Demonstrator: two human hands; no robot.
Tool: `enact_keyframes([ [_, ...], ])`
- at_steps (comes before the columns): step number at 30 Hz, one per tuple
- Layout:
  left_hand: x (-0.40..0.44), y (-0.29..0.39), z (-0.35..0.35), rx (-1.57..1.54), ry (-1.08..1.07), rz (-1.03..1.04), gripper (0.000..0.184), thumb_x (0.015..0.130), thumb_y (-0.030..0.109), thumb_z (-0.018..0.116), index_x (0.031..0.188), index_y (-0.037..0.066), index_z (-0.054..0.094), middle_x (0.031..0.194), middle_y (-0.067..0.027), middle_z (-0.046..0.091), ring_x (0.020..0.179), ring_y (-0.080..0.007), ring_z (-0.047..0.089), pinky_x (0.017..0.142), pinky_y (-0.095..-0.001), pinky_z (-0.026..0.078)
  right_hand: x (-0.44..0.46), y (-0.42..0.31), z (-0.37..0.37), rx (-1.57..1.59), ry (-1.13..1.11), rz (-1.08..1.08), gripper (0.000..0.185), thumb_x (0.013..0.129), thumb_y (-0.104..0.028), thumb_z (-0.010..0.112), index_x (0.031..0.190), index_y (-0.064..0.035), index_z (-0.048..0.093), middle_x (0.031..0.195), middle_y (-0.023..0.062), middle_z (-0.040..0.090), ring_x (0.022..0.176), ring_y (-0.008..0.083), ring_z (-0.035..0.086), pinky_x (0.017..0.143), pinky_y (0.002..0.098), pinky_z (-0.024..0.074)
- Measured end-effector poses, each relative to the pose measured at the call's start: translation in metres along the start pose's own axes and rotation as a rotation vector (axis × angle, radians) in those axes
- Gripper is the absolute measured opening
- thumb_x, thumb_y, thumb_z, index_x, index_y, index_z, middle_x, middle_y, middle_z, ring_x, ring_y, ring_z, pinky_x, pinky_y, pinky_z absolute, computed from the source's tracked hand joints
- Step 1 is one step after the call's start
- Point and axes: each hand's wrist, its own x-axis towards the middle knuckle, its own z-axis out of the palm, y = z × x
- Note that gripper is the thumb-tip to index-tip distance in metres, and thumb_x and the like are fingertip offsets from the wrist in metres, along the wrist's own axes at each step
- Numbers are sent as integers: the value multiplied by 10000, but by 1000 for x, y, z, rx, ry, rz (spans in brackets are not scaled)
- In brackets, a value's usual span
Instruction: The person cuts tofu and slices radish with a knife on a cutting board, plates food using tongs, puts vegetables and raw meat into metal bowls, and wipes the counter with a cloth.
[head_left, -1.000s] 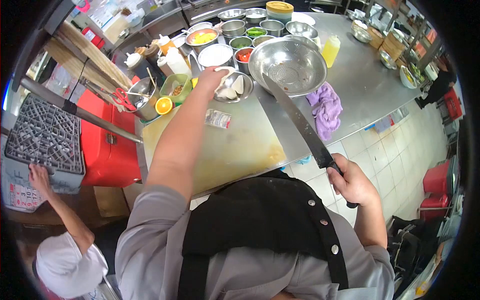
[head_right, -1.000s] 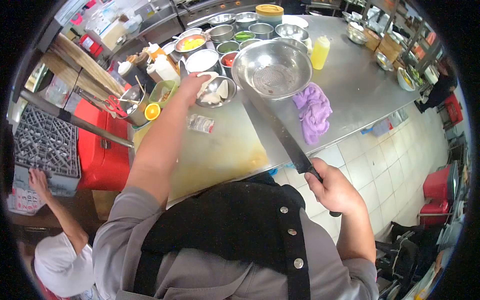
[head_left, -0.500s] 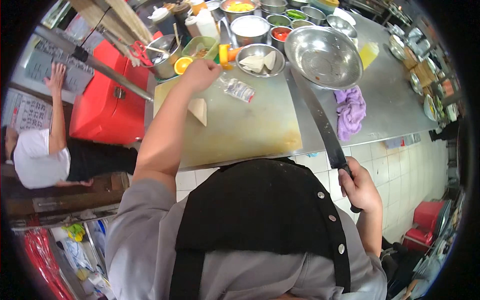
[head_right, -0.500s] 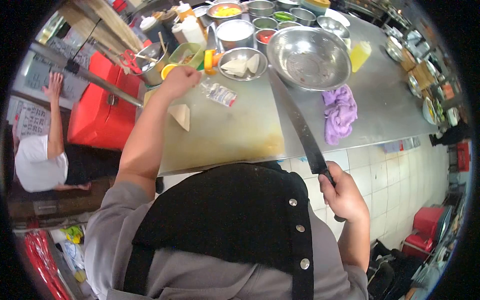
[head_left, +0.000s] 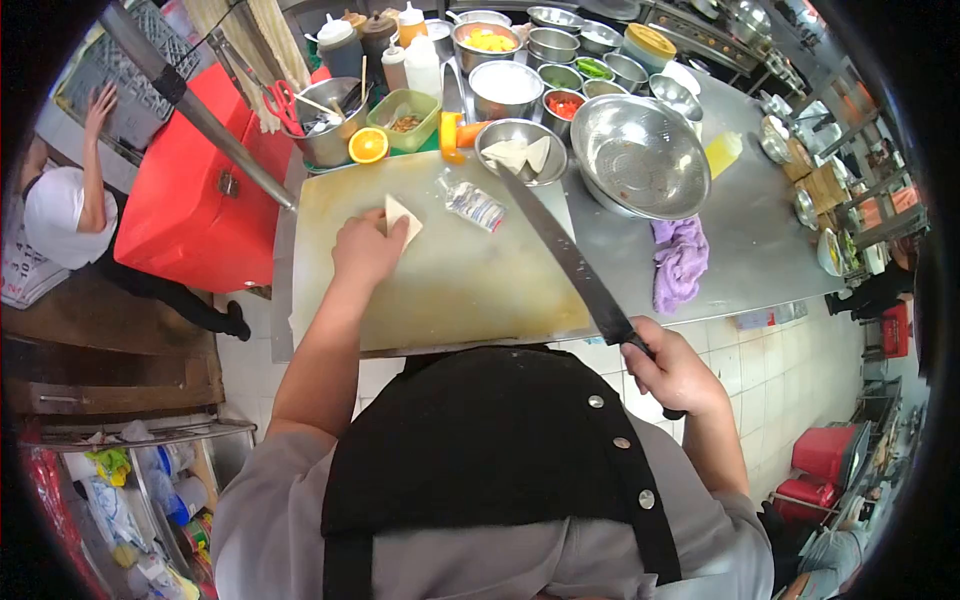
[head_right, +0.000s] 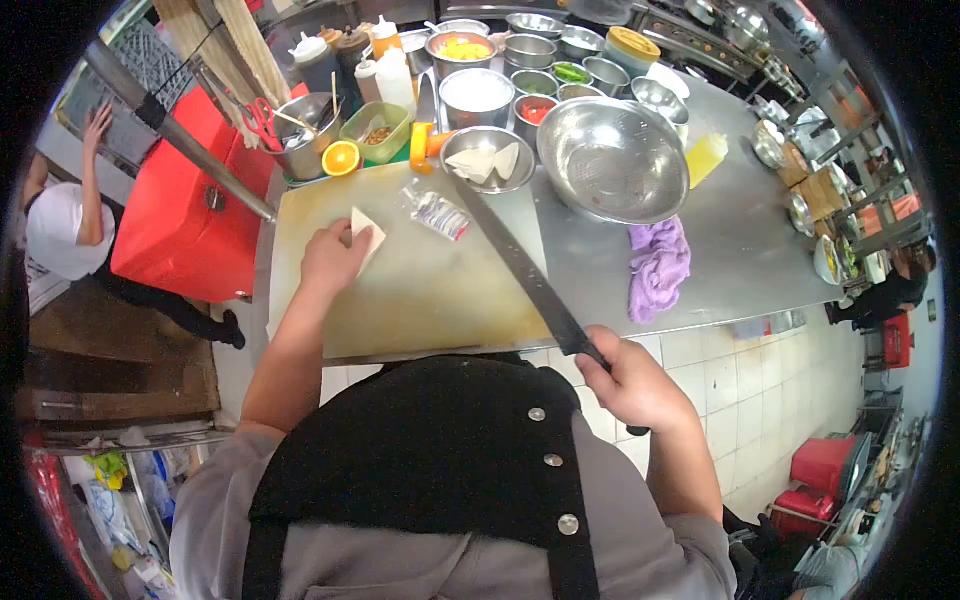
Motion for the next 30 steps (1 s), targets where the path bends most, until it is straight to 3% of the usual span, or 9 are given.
enact_keyframes([
  [2, -9, 20, -1, 44, 67, 65, 586, 860, 463, 648, 1256, 33, 617, 1099, -253, 668, 1020, -389, 649, 886, -443, 510, 6, -3, 4, -27, -11, -57, 101, 971, -127, 555, 993, -32, 528, 624, 10, 497, 529, 106, 493, 512, 296, 425],
  [8, -1, 5, 14, -208, -81, 187, 577, 818, 341, 733, 1234, -28, 581, 1089, -230, 677, 1011, -332, 667, 877, -402, 523, 16, -11, 20, 36, -14, -18, 167, 969, -127, 560, 1106, -31, 566, 629, 2, 490, 541, 87, 492, 522, 291, 424],
  [11, -4, 13, -6, -376, -271, 54, 559, 812, 321, 759, 1213, -29, 590, 1089, -168, 690, 993, -243, 676, 855, -359, 532, 20, -18, 23, 9, -35, 24, 209, 967, -121, 561, 1151, -25, 571, 653, 54, 540, 573, 154, 542, 576, 325, 460],
  [14, 10, 0, 6, -1237, -467, -168, 521, 826, 328, 763, 1204, 4, 609, 1096, -102, 691, 994, -187, 670, 834, -337, 534, 29, -15, 31, -162, 20, -177, 203, 962, -116, 563, 1138, -15, 569, 720, 147, 604, 658, 283, 611, 658, 376, 493],
  [17, 13, 0, 0, -1370, -474, -170, 407, 854, 318, 745, 1130, 39, 637, 1076, -56, 687, 960, -166, 668, 780, -324, 522, 34, -38, 33, -281, 29, -208, 213, 956, -109, 566, 1147, -13, 565, 812, 219, 631, 763, 391, 628, 722, 412, 500],
  [20, 9, 9, -16, -1129, -325, -194, 345, 875, 300, 728, 1096, 54, 629, 1013, -42, 683, 917, -153, 662, 727, -292, 491, 38, -38, 34, -275, 54, -211, 215, 952, -111, 570, 1144, -13, 568, 836, 231, 634, 791, 407, 634, 719, 410, 499],
  [23, 15, -7, -4, -1315, -316, -357, 331, 850, 284, 760, 1082, 80, 640, 895, -28, 676, 875, -146, 641, 691, -272, 467, 39, -27, 36, -221, 67, -194, 221, 952, -107, 571, 1150, -9, 565, 811, 217, 635, 749, 371, 632, 705, 395, 496],
  [26, 10, -18, -2, -1607, -394, -394, 327, 847, 300, 765, 1063, 101, 622, 880, -43, 657, 878, -162, 635, 663, -266, 459, 38, -21, 37, -167, 40, -186, 221, 957, -106, 567, 1156, -8, 562, 754, 162, 622, 681, 271, 618, 662, 365, 485],
  [30, -3, -14, -8, -1828, -280, -538, 353, 858, 297, 759, 1107, 110, 593, 951, -82, 650, 873, -192, 640, 624, -263, 469, 36, -18, 39, -92, 14, -122, 212, 970, -111, 555, 1156, -9, 560, 694, 77, 579, 622, 163, 568, 607, 327, 463],
])
